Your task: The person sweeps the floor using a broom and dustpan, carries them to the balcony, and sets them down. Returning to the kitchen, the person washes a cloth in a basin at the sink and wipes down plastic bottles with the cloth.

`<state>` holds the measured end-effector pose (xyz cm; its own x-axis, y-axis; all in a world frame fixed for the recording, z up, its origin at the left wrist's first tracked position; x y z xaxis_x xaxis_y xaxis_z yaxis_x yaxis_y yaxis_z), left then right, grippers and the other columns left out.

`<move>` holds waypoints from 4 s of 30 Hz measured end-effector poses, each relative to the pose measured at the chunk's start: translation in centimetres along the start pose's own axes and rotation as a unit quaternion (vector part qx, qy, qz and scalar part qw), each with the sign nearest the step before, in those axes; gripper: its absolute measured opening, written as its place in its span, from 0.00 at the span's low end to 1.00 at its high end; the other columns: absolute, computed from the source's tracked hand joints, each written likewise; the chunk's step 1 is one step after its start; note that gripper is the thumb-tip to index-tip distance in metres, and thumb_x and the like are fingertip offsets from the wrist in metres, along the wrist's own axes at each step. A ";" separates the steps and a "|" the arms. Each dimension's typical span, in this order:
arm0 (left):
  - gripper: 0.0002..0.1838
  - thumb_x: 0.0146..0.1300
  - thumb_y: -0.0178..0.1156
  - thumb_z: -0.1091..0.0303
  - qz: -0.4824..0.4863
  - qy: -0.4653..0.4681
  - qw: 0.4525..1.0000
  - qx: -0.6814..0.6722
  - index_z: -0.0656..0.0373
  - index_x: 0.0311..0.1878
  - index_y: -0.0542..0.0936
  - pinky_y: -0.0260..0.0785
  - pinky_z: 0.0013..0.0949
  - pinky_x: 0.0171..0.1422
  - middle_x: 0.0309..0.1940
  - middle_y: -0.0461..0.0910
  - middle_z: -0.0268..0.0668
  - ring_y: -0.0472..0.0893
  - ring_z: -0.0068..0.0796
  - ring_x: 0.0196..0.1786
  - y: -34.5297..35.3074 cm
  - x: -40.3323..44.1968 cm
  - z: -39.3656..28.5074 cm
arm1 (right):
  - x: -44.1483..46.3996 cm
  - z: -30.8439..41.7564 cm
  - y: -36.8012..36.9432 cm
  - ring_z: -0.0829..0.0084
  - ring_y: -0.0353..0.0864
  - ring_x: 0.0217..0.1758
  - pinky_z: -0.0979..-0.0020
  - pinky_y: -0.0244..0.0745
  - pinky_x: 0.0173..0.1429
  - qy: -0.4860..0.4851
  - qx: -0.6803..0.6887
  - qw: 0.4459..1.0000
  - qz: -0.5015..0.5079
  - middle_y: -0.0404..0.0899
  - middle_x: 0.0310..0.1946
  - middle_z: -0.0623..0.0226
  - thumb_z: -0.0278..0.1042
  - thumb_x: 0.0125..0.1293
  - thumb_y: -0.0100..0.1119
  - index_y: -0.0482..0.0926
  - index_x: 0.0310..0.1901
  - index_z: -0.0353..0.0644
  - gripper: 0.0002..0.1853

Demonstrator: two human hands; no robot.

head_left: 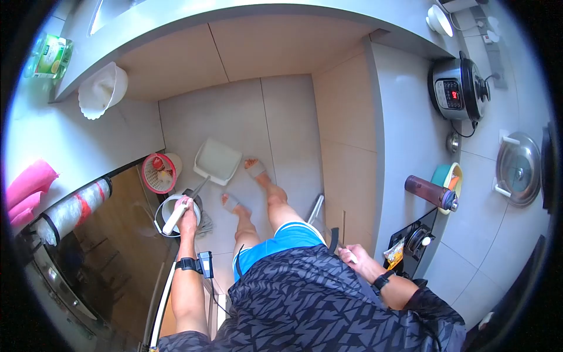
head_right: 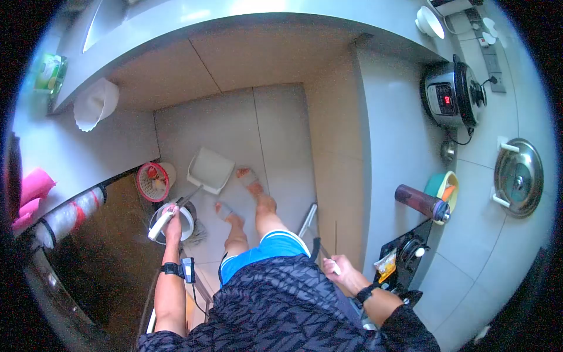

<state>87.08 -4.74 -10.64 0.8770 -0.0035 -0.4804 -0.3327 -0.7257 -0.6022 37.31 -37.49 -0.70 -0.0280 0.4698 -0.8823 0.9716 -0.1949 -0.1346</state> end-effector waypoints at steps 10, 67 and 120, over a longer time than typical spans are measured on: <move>0.12 0.62 0.60 0.70 0.006 0.036 0.999 0.010 0.68 0.46 0.79 0.67 0.36 0.62 0.47 0.81 0.46 0.79 0.38 0.52 -0.9 -0.5 -0.5 | 9.4 7.3 21.6 0.78 0.62 0.10 0.76 0.58 0.12 -0.106 0.030 0.989 0.099 0.61 0.11 0.74 0.30 0.62 0.38 0.61 0.18 0.47 0.14; 0.08 0.64 0.62 0.73 -0.141 -0.121 0.962 -0.199 0.65 0.45 0.79 0.71 0.32 0.60 0.59 0.77 0.51 0.78 0.31 0.56 -5.6 -15.3 3.3 | 20.6 -3.7 61.8 0.49 0.84 0.33 0.54 0.80 0.37 -0.298 -0.932 -0.204 -0.032 0.83 0.30 0.46 0.33 0.63 0.50 0.83 0.34 0.34 0.13; 0.11 0.70 0.58 0.68 -0.308 -0.283 0.853 -0.311 0.57 0.53 0.74 0.71 0.29 0.53 0.65 0.71 0.42 0.75 0.24 0.53 -6.8 -60.3 42.4 | 18.6 -3.2 35.4 0.57 0.81 0.19 0.58 0.77 0.26 -0.429 -0.889 -0.144 -0.073 0.78 0.16 0.53 0.38 0.68 0.46 0.75 0.23 0.33 0.20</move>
<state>21.71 29.61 -4.62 0.4523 0.7158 -0.5321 0.5336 -0.6952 -0.4816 71.97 -32.89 -20.48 0.7424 0.1344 -0.6563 -0.6694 0.1894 -0.7184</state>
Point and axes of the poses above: each hand's wrist, its own x-axis towards the middle knuckle, its own y-axis out of the palm, z = x × y, the point moved 7 cm from there along x, towards the middle knuckle
